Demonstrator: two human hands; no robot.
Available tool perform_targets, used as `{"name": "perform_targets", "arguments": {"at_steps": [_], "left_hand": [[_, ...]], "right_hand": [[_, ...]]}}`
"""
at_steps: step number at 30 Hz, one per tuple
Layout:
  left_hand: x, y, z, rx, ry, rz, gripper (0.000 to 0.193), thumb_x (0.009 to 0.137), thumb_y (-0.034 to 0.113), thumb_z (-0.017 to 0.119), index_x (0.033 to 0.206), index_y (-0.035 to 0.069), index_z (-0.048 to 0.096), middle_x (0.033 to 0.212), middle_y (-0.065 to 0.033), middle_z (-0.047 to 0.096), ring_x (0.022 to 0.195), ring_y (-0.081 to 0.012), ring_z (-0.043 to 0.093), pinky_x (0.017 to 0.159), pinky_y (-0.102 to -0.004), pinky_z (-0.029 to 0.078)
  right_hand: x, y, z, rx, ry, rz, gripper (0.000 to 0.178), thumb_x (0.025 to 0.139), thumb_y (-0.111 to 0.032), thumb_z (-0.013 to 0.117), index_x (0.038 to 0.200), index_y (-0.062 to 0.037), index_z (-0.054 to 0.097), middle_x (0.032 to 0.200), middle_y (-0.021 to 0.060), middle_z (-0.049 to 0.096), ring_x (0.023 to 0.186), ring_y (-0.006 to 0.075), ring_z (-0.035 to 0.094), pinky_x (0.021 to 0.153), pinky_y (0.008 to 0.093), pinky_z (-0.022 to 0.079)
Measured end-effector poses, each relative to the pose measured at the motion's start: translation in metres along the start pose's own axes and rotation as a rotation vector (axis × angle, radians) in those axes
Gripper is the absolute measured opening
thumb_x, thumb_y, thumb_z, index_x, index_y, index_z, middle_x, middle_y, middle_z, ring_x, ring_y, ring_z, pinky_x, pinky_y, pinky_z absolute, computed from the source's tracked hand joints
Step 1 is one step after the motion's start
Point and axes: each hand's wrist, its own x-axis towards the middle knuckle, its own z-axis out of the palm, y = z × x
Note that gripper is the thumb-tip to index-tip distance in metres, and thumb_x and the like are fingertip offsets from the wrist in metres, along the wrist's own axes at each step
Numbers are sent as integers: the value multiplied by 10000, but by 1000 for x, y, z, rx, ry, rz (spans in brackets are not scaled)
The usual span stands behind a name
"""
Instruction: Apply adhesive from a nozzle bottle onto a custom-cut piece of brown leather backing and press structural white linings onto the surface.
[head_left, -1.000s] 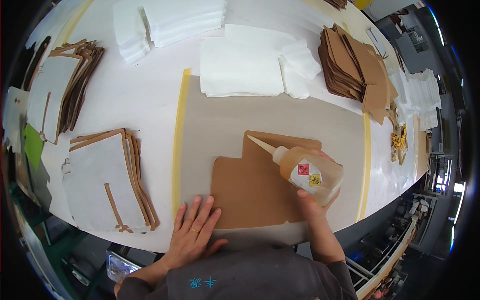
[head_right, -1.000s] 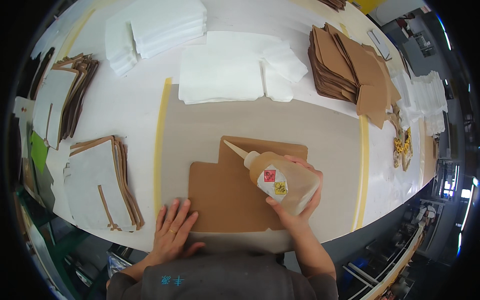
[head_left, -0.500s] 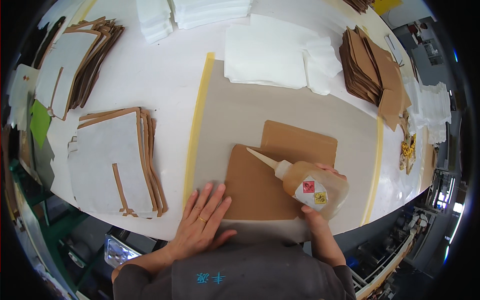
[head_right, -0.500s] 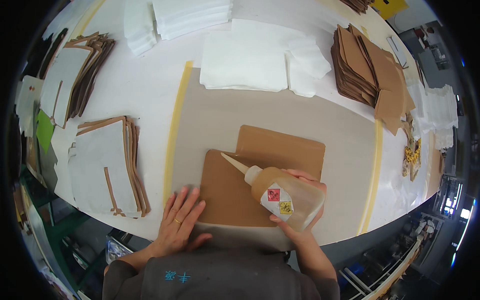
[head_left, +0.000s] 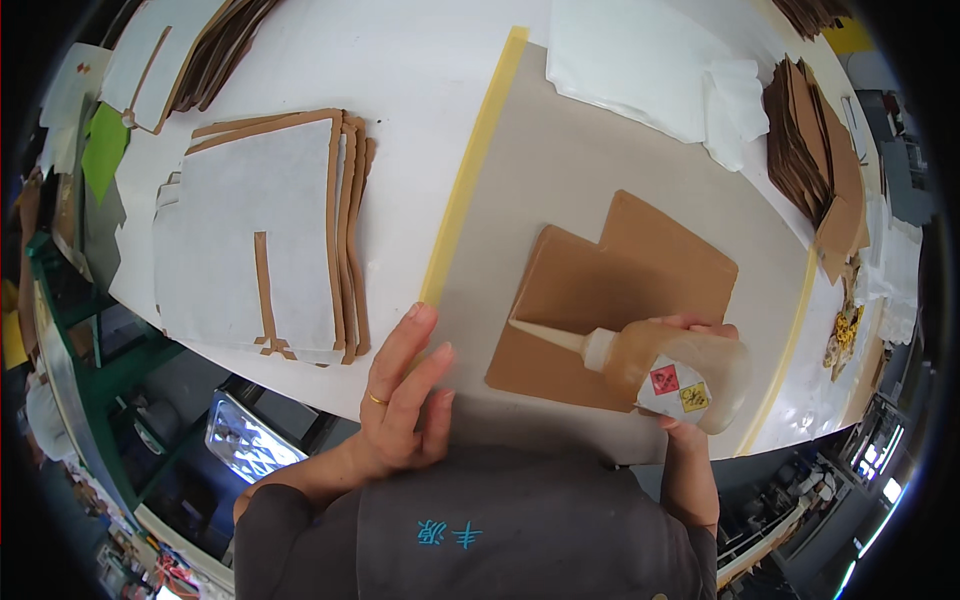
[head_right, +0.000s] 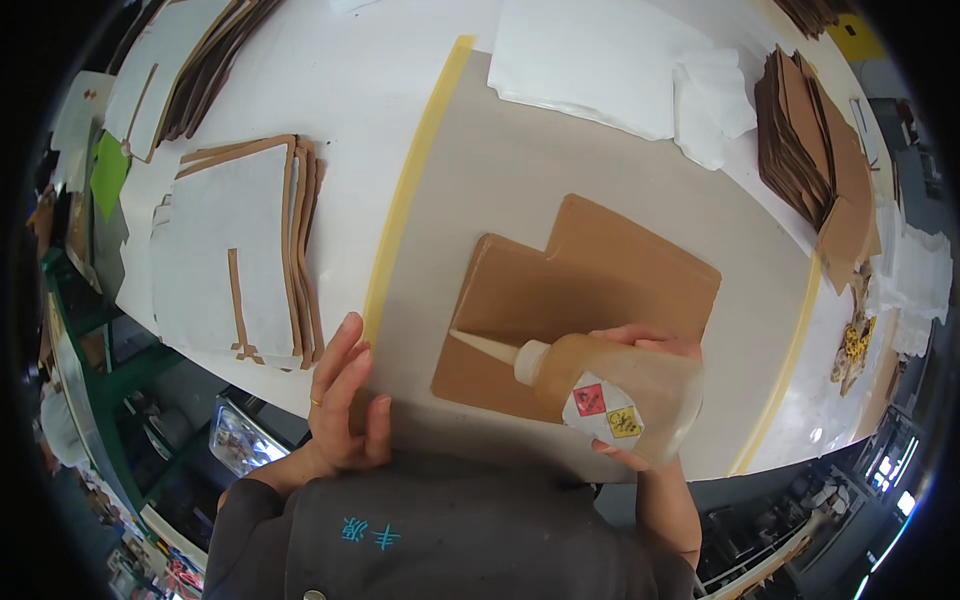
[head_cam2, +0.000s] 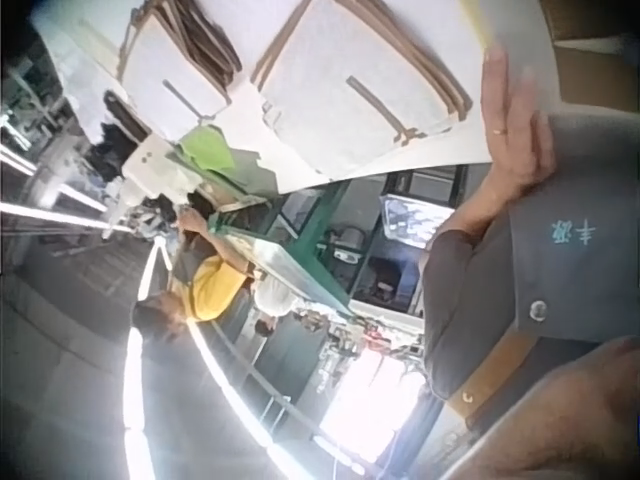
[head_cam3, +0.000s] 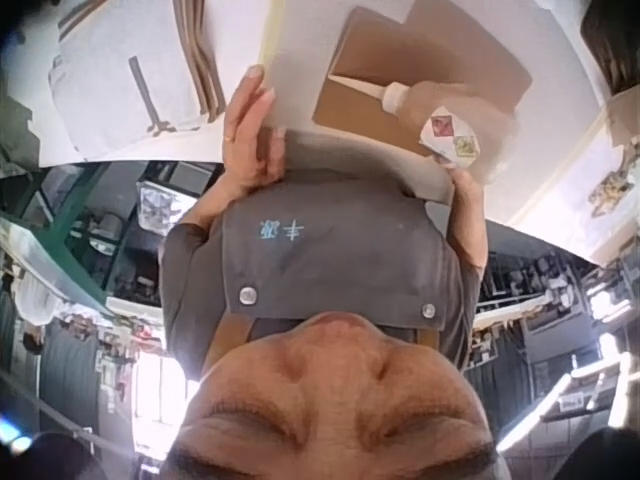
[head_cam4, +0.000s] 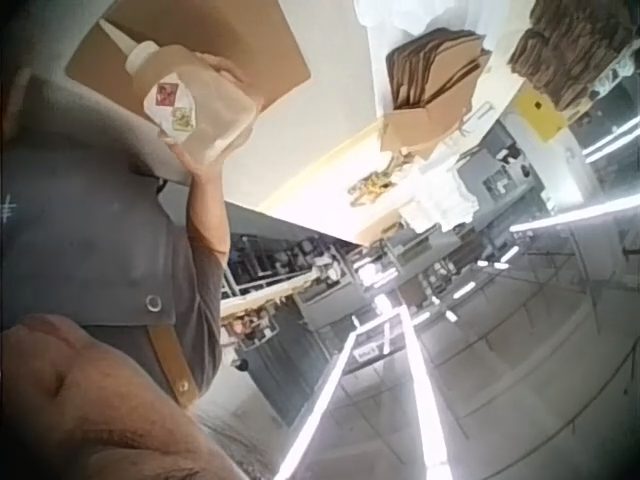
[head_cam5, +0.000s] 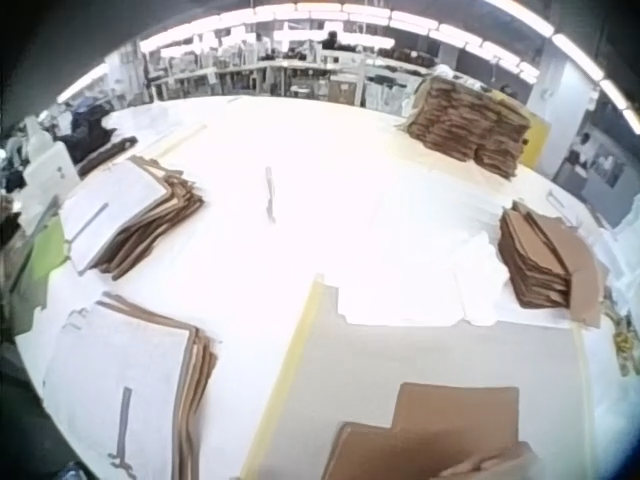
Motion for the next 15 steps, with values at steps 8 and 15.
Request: {"name": "perform_targets", "arguments": {"at_steps": [8,15], "left_hand": [[-4,4,-3,152,-56,43,477,809,-20,556,1272,-71,449,1363,-308,421,1281,-444,432,1015,-461,434],[-20,2,4,223,-37,28,451,789,-4,580,1234,-11,500,1324,-260,480,1235,-453,463,1021,-505,397]], "right_hand": [[-38,-7,-7,548,181,347,937,645,-499,850,1337,-59,397,1260,164,499,1186,311,516,989,455,449],[-1,1,-117,757,636,60,731,829,-422,707,1398,-88,392,1373,68,495,1265,227,476,1043,400,416]]}}
